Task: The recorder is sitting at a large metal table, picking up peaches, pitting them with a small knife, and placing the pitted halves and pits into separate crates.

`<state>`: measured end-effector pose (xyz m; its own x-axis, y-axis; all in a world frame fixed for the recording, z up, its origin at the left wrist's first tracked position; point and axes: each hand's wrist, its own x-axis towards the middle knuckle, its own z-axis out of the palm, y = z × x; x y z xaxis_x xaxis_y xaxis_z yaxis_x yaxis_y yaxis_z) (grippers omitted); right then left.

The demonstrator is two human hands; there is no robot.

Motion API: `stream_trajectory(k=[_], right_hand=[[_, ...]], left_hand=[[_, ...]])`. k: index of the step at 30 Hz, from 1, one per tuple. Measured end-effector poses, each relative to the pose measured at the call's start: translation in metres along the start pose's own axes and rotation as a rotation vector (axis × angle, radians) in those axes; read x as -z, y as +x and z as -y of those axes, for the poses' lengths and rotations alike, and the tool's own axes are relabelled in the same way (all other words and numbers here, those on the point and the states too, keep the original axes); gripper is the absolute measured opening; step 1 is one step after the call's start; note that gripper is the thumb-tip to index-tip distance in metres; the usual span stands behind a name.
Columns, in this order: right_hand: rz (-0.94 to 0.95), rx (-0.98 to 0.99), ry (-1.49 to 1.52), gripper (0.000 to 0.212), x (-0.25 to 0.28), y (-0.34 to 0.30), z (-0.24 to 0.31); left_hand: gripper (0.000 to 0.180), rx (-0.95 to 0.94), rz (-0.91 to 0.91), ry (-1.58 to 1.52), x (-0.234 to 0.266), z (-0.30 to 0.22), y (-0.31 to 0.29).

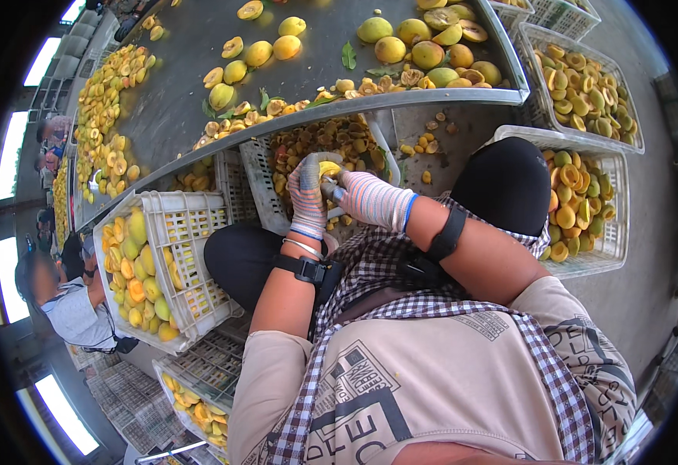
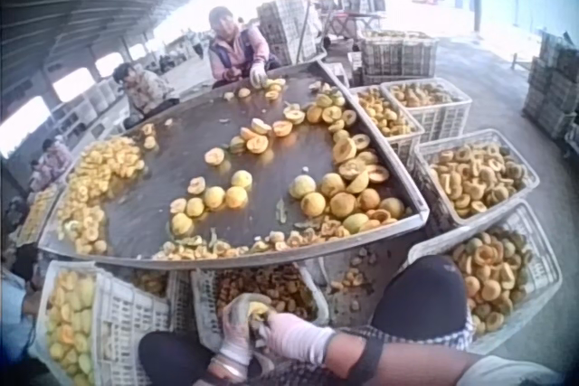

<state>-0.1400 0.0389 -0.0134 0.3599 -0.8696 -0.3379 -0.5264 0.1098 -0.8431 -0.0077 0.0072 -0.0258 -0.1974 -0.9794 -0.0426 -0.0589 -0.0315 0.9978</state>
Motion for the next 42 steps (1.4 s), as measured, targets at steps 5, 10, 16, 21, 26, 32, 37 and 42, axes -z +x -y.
stream_trajectory(k=[5,10,16,21,26,32,37,42], right_hand=[[0.133,-0.208,0.375,0.047,0.021,-0.015,0.033],[0.206,-0.171,0.524,0.046,0.026,-0.021,0.035],[0.323,-0.253,0.950,0.041,0.020,-0.026,0.027],[0.781,-0.246,1.339,0.042,0.035,-0.030,0.035],[0.116,-0.131,0.406,0.044,-0.003,0.004,0.003],[-0.003,-0.190,-0.123,0.052,0.014,0.001,0.019],[-0.153,-0.020,0.822,0.029,-0.037,0.025,-0.069],[-0.364,0.039,0.553,0.027,-0.006,-0.018,-0.020]], left_hand=[[0.039,0.050,-0.132,-0.321,-0.005,-0.006,-0.006],[0.038,0.163,-0.242,-0.401,-0.007,-0.007,-0.012],[0.038,0.039,-0.196,-0.228,-0.006,-0.014,-0.016],[0.048,0.023,-0.261,-0.234,0.036,0.002,-0.011],[0.035,-0.056,-0.371,-0.350,0.026,-0.014,0.000],[0.040,-0.124,-0.574,-0.450,-0.015,-0.056,0.002],[0.054,-0.410,0.137,-0.143,-0.152,-0.149,-0.016],[0.035,-0.791,0.282,0.406,-0.134,-0.144,-0.019]])
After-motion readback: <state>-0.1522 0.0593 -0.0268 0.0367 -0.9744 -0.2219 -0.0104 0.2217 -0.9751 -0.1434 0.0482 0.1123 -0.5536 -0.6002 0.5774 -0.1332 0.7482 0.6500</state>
